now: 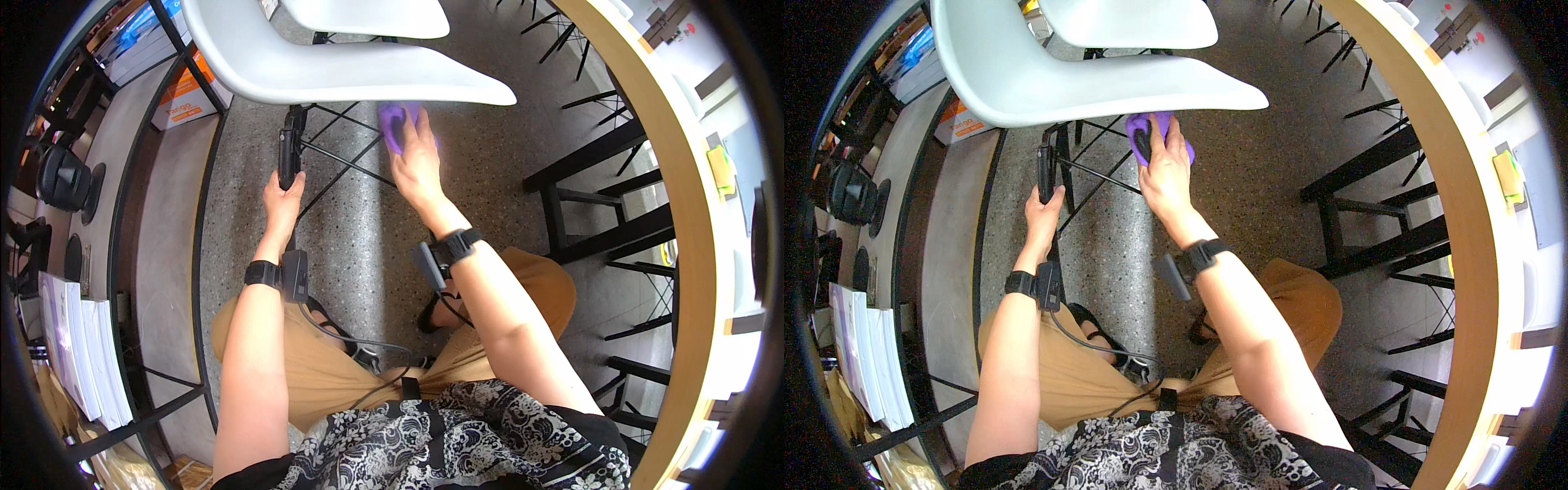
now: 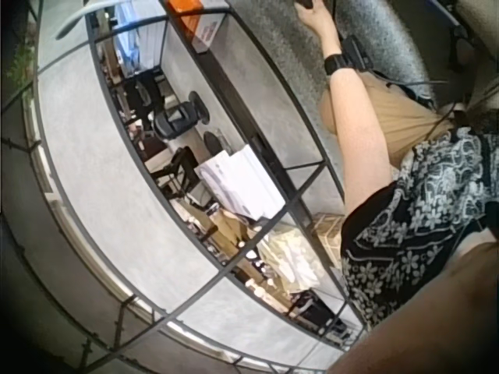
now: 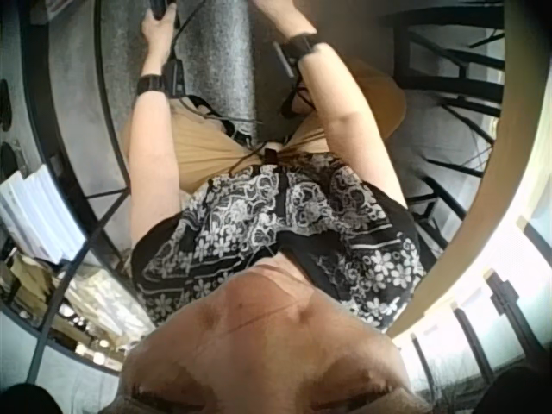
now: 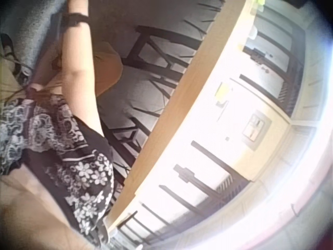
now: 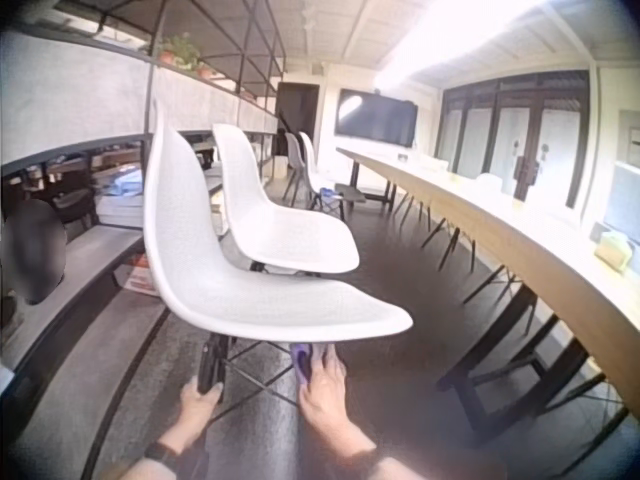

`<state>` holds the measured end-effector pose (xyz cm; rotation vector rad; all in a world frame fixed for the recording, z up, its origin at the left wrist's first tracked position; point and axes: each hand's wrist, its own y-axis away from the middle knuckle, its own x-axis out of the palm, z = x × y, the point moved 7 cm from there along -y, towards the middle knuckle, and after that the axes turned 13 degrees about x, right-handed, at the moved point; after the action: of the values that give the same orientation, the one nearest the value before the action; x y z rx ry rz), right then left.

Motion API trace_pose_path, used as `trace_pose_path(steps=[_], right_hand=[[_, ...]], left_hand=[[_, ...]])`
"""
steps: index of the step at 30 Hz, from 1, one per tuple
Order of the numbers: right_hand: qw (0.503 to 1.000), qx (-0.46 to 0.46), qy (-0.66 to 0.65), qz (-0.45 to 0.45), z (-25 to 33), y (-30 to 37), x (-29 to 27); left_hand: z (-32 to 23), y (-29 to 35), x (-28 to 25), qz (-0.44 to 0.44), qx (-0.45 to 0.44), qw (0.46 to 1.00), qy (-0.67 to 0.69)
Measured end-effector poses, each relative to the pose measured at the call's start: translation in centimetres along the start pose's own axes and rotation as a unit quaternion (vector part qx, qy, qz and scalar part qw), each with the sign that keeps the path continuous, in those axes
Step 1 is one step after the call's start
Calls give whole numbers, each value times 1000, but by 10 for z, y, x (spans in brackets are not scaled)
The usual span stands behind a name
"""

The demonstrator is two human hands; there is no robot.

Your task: The person cleans a white plastic chair with a purple cloth. They wipe the seat, backrest, and metal legs of the chair while kneeling on the floor. The person also wipes the underside of the chair and the table edge.

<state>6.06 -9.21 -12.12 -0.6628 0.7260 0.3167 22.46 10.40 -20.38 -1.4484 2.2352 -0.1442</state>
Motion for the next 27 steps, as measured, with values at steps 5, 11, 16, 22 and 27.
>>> trace_pose_path(steps=[5,11,16,22,27], right_hand=[[998,-15,-59,33,-39,49,1],[999,-17,-29,25,-80,94,-3],[999,-2,-41,-32,-18,-2,-18],[994,-94,51,16,16,-18,-26],[996,-46,82,9,-11,-15,-21]], left_hand=[[2,1,-5,-3,-3,1000,-9],[5,3,-4,-20,41,999,-8],[3,1,-2,2,6,1000,-3],[0,-9,-2,12,-12,1000,14],[0,-15,2,19,-11,1000,9]])
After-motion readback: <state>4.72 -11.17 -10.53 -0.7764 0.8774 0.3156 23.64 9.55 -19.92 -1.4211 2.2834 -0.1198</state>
